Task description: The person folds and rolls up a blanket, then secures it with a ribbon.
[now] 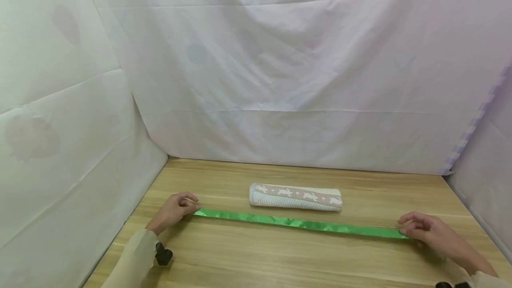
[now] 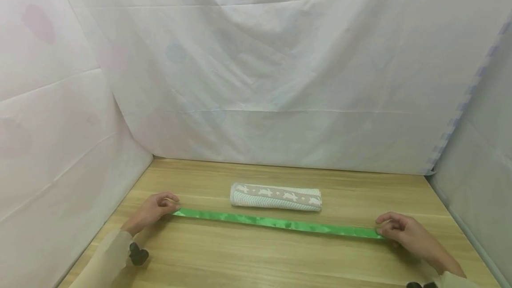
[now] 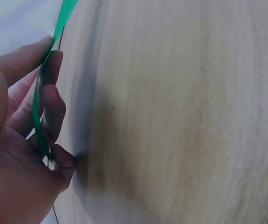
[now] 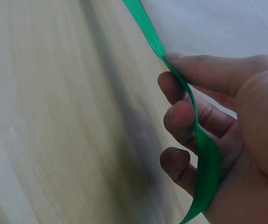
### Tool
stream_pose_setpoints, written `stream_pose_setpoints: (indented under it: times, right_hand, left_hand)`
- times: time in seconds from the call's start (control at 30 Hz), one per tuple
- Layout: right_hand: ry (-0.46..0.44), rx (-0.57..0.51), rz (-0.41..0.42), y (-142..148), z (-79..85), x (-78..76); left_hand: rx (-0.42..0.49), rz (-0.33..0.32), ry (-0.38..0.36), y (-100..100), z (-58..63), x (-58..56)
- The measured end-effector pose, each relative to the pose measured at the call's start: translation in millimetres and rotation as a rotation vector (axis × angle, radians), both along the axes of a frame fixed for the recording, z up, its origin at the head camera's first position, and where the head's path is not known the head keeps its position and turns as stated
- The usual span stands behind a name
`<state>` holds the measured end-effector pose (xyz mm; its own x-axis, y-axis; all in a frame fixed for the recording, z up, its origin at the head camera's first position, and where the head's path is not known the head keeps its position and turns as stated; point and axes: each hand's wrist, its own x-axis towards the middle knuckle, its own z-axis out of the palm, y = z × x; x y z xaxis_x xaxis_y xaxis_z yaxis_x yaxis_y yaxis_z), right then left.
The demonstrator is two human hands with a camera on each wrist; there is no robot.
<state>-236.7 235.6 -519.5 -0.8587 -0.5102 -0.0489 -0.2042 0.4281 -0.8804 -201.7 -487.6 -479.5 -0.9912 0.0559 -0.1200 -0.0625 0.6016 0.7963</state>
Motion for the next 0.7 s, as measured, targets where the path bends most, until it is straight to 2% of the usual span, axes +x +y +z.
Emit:
stream_pose_setpoints:
  times: [0.23,0.37,0.57,0.7]
  right_hand:
    - [0.040,0.127,-0.110,2.4,0.0,-2.2]
    - [0.055,0.160,-0.142,6.0,-3.0,-3.4]
    - [0.126,0.218,-0.202,13.6,-9.4,-3.0]
    - [0.131,0.290,-0.237,17.9,-10.7,-4.3]
  left_hand:
    - [-0.028,0.058,-0.006,-3.0,-7.2,-1.2]
    - [-0.054,0.071,-0.005,-6.3,-12.4,-2.9]
    - [-0.070,0.071,-0.008,-8.7,-13.8,-5.2]
    - [-0.080,0.088,-0.013,-7.3,-14.0,-5.4]
